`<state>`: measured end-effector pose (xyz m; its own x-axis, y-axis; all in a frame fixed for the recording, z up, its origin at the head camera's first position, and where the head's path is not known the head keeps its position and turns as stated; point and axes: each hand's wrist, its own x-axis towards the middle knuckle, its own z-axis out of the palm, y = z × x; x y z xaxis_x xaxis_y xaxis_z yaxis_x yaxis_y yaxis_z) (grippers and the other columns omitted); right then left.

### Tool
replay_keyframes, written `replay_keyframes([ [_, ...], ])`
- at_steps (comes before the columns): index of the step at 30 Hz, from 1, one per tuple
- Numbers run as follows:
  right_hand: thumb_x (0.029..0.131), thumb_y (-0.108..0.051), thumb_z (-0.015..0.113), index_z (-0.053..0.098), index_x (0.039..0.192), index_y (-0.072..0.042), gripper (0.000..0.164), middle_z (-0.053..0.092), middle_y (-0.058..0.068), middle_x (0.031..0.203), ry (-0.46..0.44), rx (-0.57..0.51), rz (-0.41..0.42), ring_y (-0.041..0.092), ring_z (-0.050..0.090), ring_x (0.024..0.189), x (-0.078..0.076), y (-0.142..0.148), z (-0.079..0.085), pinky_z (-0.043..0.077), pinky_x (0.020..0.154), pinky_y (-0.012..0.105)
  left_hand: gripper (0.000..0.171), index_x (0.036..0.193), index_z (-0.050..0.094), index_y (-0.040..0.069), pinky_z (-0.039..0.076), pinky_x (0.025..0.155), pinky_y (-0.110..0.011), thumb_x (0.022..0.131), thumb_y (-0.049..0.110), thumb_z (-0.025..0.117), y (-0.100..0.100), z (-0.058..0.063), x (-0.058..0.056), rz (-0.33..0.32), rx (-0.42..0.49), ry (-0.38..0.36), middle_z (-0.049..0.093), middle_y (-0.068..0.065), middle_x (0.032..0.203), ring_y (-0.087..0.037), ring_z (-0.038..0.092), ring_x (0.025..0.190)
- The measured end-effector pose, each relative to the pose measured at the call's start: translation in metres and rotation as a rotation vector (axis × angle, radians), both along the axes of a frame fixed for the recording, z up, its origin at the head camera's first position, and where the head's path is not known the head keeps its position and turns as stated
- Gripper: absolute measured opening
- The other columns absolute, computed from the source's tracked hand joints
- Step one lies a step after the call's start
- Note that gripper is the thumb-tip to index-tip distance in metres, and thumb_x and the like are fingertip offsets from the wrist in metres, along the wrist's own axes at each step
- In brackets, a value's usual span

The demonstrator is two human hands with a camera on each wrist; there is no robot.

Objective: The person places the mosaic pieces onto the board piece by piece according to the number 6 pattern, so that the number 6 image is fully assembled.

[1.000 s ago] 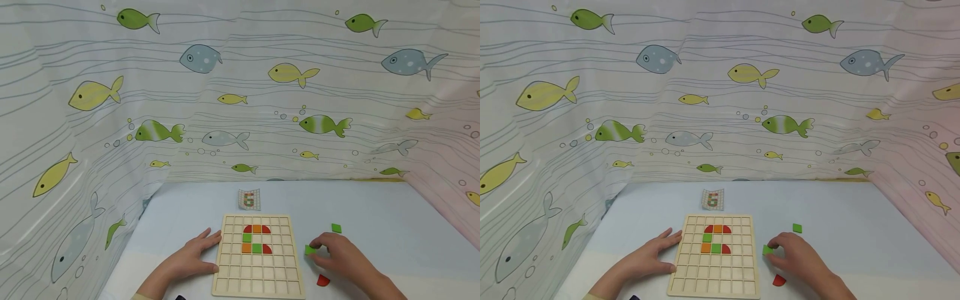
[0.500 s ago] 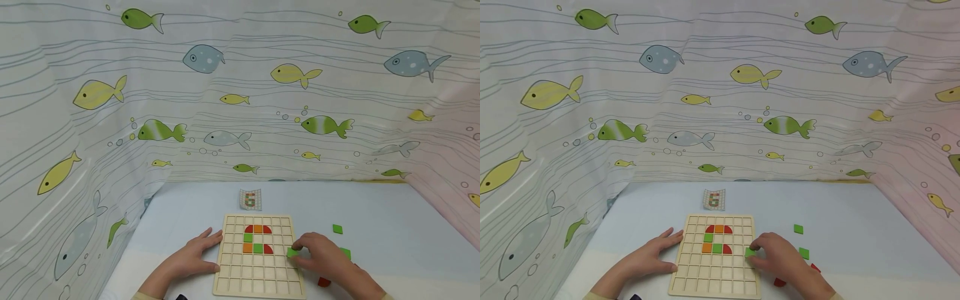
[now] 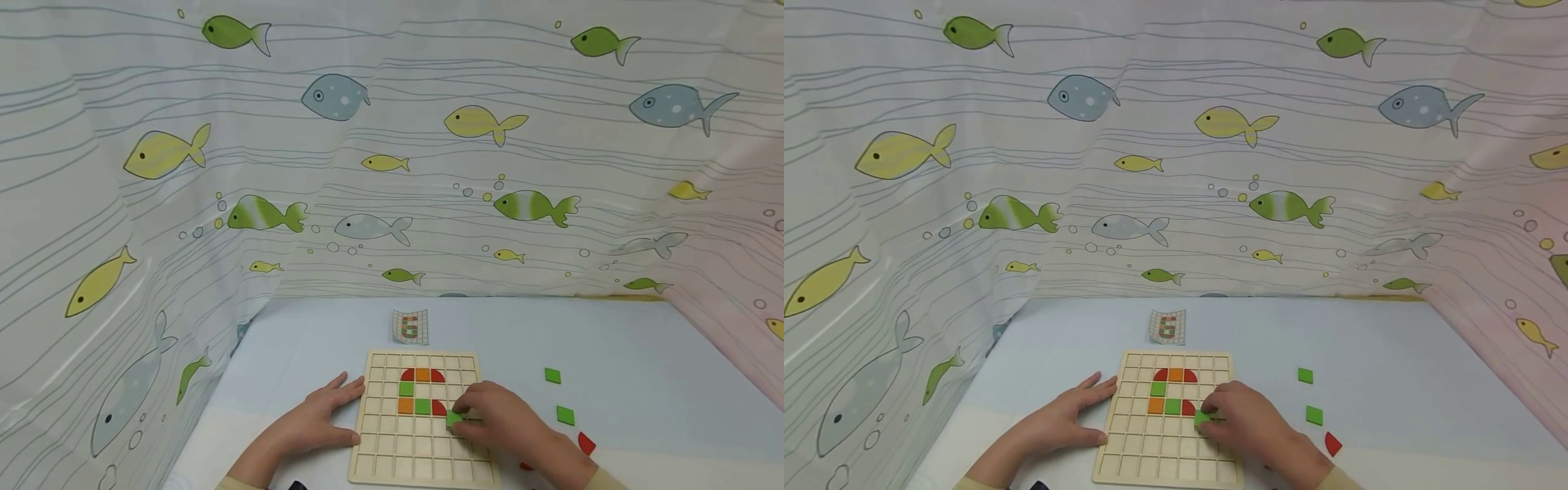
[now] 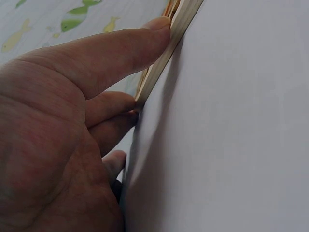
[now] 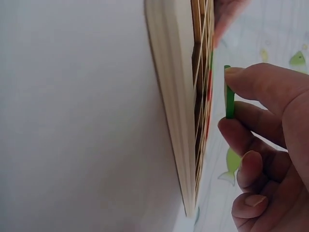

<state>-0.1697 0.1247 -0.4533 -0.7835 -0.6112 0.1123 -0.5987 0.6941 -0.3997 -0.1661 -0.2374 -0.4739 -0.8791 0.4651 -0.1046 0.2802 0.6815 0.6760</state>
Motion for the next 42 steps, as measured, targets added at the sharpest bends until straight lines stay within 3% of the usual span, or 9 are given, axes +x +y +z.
replay_keyframes([
  [6, 0.084, -0.031, 0.078, 0.079, 0.095, -0.018, 0.017, 0.062, -0.020, 0.089, -0.022, 0.004, 0.010, 0.004, 0.055, 0.087, 0.001, -0.011, 0.001, 0.051, 0.078, 0.029, 0.086, 0.149, 0.048, 0.019, 0.019, 0.105, -0.071, 0.075, 0.050, 0.080, 0.002, 0.001, 0.000, 0.008, -0.008, -0.012, 0.037, 0.008, 0.156, -0.036, 0.017, 0.148],
  [20, 0.081, -0.033, 0.082, 0.078, 0.092, -0.017, 0.020, 0.060, -0.018, 0.085, 0.050, 0.036, 0.060, 0.001, 0.053, 0.081, -0.001, -0.021, -0.009, 0.050, 0.074, 0.025, 0.086, 0.149, 0.048, 0.018, 0.019, 0.105, -0.071, 0.075, 0.049, 0.080, 0.003, 0.001, 0.000, 0.007, -0.009, -0.014, 0.037, 0.008, 0.155, -0.034, 0.016, 0.148],
  [29, 0.081, -0.030, 0.082, 0.081, 0.093, -0.016, 0.018, 0.057, -0.017, 0.081, 0.036, 0.067, 0.089, 0.000, 0.050, 0.077, 0.000, -0.026, -0.005, 0.048, 0.070, 0.022, 0.087, 0.148, 0.048, 0.017, 0.019, 0.106, -0.071, 0.074, 0.049, 0.081, 0.002, 0.002, 0.000, 0.005, -0.005, -0.003, 0.038, 0.007, 0.155, -0.035, 0.016, 0.148],
  [35, 0.082, -0.028, 0.081, 0.080, 0.101, -0.016, 0.023, 0.059, -0.014, 0.084, 0.021, 0.115, 0.103, 0.002, 0.050, 0.079, 0.004, -0.024, -0.001, 0.048, 0.072, 0.023, 0.086, 0.149, 0.048, 0.018, 0.019, 0.105, -0.071, 0.075, 0.050, 0.080, 0.002, -0.001, -0.001, 0.000, -0.003, -0.001, 0.038, 0.008, 0.155, -0.033, 0.015, 0.148],
  [42, 0.084, -0.025, 0.079, 0.079, 0.106, -0.012, 0.025, 0.066, -0.013, 0.093, -0.007, 0.043, 0.117, 0.002, 0.056, 0.086, 0.004, -0.017, 0.000, 0.050, 0.079, 0.026, 0.087, 0.149, 0.047, 0.018, 0.018, 0.106, -0.071, 0.075, 0.050, 0.080, 0.002, 0.000, 0.000, -0.002, -0.001, 0.000, 0.037, 0.008, 0.156, -0.033, 0.014, 0.149],
])
